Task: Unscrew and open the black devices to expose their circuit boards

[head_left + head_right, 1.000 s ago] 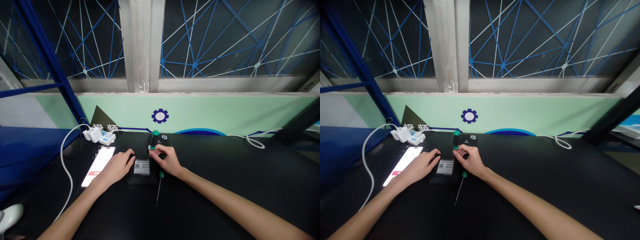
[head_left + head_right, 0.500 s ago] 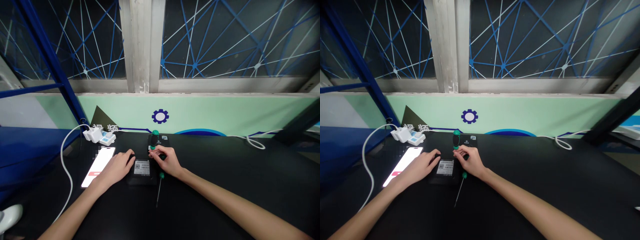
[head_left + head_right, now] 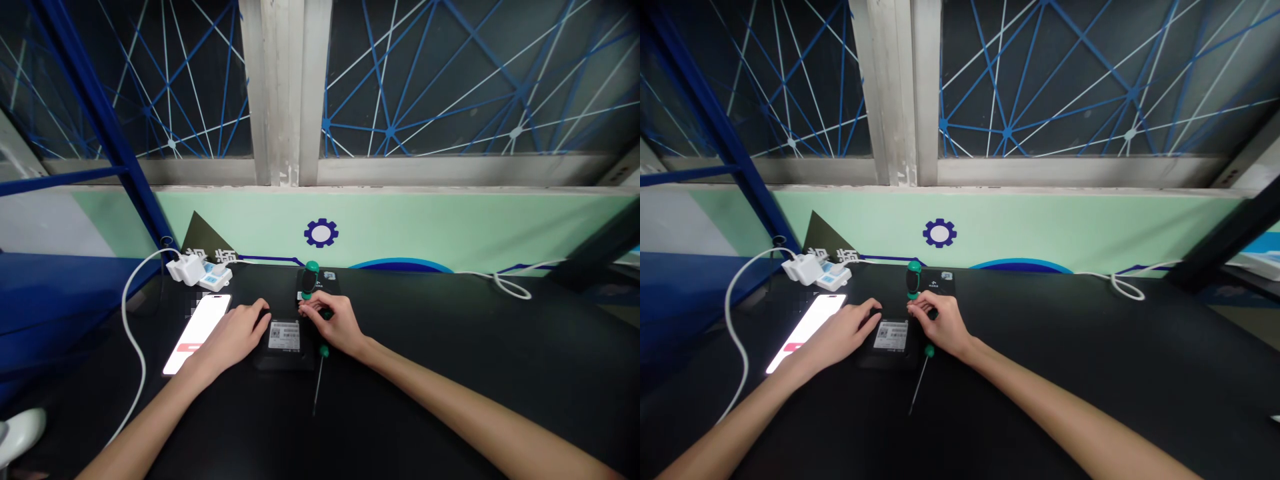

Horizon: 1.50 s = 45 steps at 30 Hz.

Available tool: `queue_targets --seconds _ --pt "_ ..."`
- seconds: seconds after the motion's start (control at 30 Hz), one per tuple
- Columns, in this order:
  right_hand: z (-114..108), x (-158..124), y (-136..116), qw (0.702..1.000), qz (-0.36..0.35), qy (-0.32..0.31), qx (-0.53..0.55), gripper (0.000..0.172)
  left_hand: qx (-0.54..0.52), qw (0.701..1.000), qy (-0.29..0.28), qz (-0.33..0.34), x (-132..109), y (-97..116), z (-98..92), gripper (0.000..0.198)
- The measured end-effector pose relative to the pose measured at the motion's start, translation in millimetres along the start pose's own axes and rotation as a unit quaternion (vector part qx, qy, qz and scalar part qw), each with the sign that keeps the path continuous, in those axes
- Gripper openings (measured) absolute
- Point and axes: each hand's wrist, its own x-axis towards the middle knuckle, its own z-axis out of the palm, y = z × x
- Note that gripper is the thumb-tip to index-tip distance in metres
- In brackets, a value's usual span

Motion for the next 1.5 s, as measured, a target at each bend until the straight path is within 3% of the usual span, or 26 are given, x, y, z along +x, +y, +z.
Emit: queue_targets --seconds 0.73,0.97,1.3,1.5 --pt "0 0 4 1.000 -0.002 0.014 -0.027 0.025 -0.004 1.000 -0.006 -0.003 -1 2 -1.2 0.038" --pt "0 -2 2 0.998 0.002 0.057 -0.002 0.024 -0.007 1.000 -0.001 0.008 -2 3 -0.8 0.045" --pt "0 0 1 0.998 0.020 0.056 0.028 0.023 0.101 0.992 0.053 -0.048 -1 12 -7.4 0.036" --pt "1 0 5 0.997 0.032 0.066 0.022 0.024 0.113 0.991 0.062 -0.039 -2 13 -15.4 0.040"
